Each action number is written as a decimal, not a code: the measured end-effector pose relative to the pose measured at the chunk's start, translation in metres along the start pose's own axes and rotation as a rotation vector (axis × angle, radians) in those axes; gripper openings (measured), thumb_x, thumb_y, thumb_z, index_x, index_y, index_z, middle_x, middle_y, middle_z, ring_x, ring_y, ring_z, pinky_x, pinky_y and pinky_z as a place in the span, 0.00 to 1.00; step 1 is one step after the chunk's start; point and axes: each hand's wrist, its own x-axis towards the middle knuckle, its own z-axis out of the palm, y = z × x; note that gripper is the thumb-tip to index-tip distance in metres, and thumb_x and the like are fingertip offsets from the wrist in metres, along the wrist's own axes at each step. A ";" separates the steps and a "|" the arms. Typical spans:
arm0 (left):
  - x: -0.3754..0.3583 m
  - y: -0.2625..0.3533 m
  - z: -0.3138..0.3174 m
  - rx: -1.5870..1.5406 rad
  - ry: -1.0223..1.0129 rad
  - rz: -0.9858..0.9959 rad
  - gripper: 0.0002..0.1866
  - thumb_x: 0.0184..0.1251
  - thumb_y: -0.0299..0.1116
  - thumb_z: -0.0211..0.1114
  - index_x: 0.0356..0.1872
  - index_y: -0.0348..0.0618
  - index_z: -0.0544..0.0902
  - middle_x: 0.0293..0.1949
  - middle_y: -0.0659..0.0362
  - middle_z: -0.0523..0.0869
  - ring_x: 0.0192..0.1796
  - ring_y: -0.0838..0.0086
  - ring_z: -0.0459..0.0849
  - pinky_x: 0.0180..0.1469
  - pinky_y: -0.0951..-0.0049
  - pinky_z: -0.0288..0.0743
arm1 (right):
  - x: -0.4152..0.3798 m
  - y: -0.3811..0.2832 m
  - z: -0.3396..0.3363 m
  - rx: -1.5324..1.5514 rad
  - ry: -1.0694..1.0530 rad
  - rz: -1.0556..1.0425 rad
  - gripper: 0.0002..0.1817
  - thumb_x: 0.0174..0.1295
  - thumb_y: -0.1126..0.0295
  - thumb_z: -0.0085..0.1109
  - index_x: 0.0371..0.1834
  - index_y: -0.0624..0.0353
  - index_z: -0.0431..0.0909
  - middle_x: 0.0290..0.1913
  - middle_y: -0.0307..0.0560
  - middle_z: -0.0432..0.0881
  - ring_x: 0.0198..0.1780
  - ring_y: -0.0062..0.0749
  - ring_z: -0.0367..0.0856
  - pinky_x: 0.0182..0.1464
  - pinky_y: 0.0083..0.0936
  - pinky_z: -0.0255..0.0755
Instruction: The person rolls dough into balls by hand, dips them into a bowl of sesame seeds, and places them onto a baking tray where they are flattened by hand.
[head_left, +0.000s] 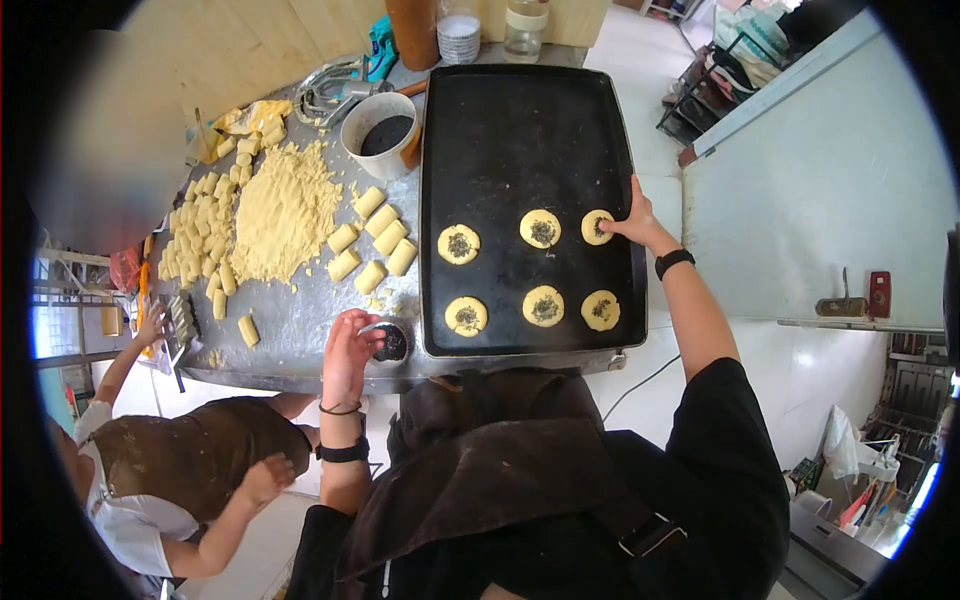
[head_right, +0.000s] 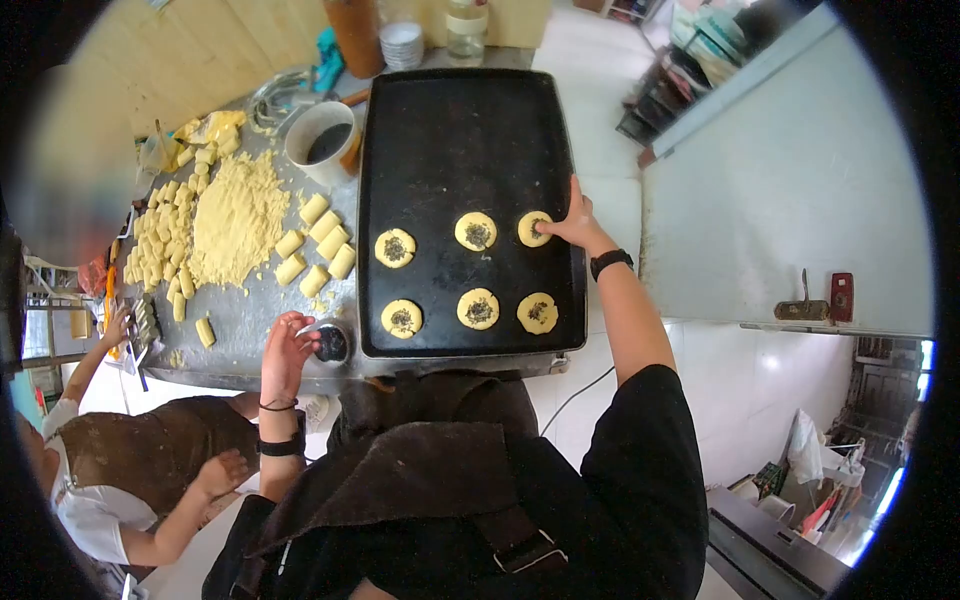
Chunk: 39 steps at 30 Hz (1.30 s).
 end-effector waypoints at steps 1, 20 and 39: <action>-0.001 0.001 -0.003 -0.002 0.005 0.011 0.15 0.79 0.43 0.49 0.52 0.44 0.75 0.47 0.55 0.82 0.42 0.72 0.83 0.46 0.71 0.76 | 0.001 -0.002 0.001 0.029 0.001 0.015 0.75 0.36 0.51 0.82 0.79 0.57 0.32 0.71 0.76 0.56 0.72 0.64 0.58 0.73 0.44 0.56; 0.097 -0.003 -0.034 1.433 -0.101 0.838 0.24 0.51 0.32 0.71 0.52 0.46 0.77 0.52 0.51 0.77 0.55 0.55 0.76 0.54 0.61 0.75 | -0.087 -0.028 -0.017 0.527 0.386 -0.010 0.56 0.51 0.61 0.76 0.79 0.49 0.45 0.75 0.60 0.54 0.72 0.54 0.59 0.70 0.47 0.58; 0.136 -0.013 -0.092 1.444 -0.598 0.980 0.22 0.58 0.37 0.68 0.55 0.47 0.77 0.55 0.50 0.76 0.56 0.55 0.76 0.57 0.59 0.72 | -0.220 -0.160 -0.007 0.651 0.430 -0.088 0.45 0.59 0.71 0.65 0.78 0.47 0.49 0.74 0.55 0.57 0.72 0.46 0.60 0.70 0.40 0.60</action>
